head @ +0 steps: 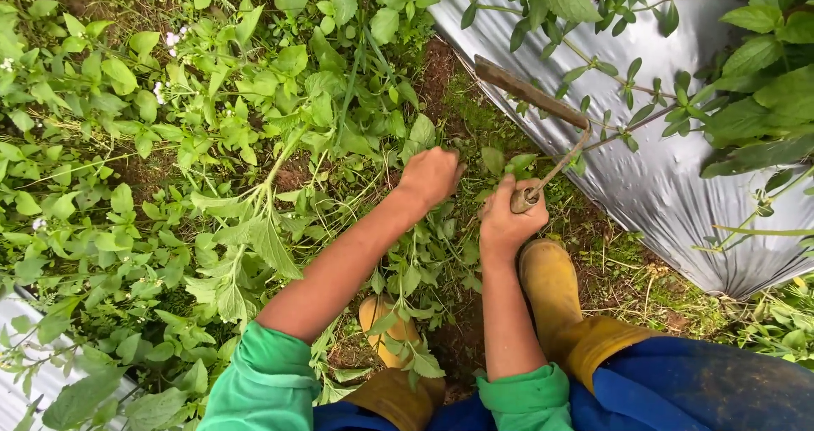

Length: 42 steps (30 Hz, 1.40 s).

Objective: The person uses a hand hoe to loosen soil and remove weeds from a garden bed. They pull the uprooted weeds by hand and toss them aside while working along a row covered with white plastic sheeting.

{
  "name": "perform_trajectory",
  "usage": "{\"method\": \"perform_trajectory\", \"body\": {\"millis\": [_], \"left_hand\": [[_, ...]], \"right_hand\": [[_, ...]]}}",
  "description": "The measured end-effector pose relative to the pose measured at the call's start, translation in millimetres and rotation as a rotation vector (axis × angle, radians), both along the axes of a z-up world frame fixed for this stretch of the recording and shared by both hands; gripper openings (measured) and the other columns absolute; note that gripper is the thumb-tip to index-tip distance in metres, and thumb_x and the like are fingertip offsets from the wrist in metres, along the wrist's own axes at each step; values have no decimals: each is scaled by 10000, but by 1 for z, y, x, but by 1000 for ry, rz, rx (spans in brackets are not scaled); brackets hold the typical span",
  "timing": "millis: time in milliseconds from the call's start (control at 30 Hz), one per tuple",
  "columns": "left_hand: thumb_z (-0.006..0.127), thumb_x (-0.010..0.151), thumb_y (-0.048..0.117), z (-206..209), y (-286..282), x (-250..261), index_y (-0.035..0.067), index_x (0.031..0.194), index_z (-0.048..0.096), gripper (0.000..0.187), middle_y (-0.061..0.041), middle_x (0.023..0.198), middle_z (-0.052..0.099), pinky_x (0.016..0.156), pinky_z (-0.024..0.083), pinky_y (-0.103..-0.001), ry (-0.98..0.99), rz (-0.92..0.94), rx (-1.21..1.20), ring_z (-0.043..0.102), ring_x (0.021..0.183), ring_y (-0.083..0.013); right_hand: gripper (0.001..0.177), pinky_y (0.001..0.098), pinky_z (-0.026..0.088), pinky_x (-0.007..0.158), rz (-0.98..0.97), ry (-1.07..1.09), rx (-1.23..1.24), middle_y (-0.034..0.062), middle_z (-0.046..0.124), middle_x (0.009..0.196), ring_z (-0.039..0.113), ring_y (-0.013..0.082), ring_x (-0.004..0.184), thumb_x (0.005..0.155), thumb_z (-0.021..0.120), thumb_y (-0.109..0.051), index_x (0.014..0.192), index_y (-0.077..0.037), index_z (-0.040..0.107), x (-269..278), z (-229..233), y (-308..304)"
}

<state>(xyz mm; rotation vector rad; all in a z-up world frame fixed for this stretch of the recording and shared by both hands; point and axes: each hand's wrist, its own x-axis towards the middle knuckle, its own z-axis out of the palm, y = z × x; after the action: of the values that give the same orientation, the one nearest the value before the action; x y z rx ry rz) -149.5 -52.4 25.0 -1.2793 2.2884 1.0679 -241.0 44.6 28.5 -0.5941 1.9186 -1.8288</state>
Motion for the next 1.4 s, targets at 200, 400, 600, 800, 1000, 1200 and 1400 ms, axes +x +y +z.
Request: {"method": "perform_trajectory", "body": {"millis": [200, 400, 600, 800, 1000, 1200, 1400], "left_hand": [[506, 1048, 196, -35, 1, -1, -48, 1066, 703, 314, -221, 760, 706, 509, 659, -420, 45, 37, -36, 729, 619, -314], [668, 972, 327, -9, 9, -12, 27, 1161, 674, 355, -148, 995, 683, 744, 637, -437, 200, -186, -551, 703, 965, -295], [666, 971, 420, -55, 33, -63, 42, 1231, 543, 475, -107, 1100, 523, 788, 597, -419, 514, -312, -677, 595, 1023, -270], [696, 986, 345, -21, 63, -106, -20, 1094, 458, 449, -139, 1028, 404, 653, 622, -442, 686, 199, -105, 649, 928, -353], [693, 972, 244, -52, 69, -113, 56, 1120, 384, 391, -115, 943, 547, 626, 543, -411, 658, 519, 232, 696, 815, -271], [637, 1012, 250, -58, 45, -81, 37, 1191, 551, 291, -94, 792, 638, 567, 587, -356, 496, 216, -38, 723, 698, -239], [551, 1037, 225, -6, 34, -75, 44, 1006, 698, 235, -153, 829, 606, 560, 560, -410, 584, 168, -189, 700, 692, -333]], "right_hand": [[320, 344, 361, 420, 91, 24, 401, 65, 465, 419, 434, 115, 359, 918, 626, -23, 630, -96, 507, 4, -87, 59], [387, 262, 395, 420, 58, -85, 364, 15, 476, 421, 458, 84, 376, 925, 662, -43, 586, -121, 492, -2, -50, 70], [347, 296, 430, 426, -119, -132, 116, 47, 410, 423, 422, 127, 344, 999, 607, -36, 680, -98, 484, -47, -59, 100], [369, 316, 414, 421, -189, -170, 55, 27, 367, 421, 379, 106, 324, 1030, 595, -20, 688, -102, 483, -70, -94, 136], [340, 337, 400, 398, -279, -183, 82, 37, 382, 410, 405, 137, 302, 963, 611, 7, 680, -104, 461, -59, -130, 145], [316, 352, 423, 389, -287, -179, 96, 79, 429, 397, 436, 177, 298, 958, 642, 2, 678, -78, 519, -60, -142, 147], [335, 326, 382, 366, -252, -231, -82, 63, 319, 376, 353, 156, 273, 979, 587, 11, 685, -88, 460, -59, -99, 128]]}}
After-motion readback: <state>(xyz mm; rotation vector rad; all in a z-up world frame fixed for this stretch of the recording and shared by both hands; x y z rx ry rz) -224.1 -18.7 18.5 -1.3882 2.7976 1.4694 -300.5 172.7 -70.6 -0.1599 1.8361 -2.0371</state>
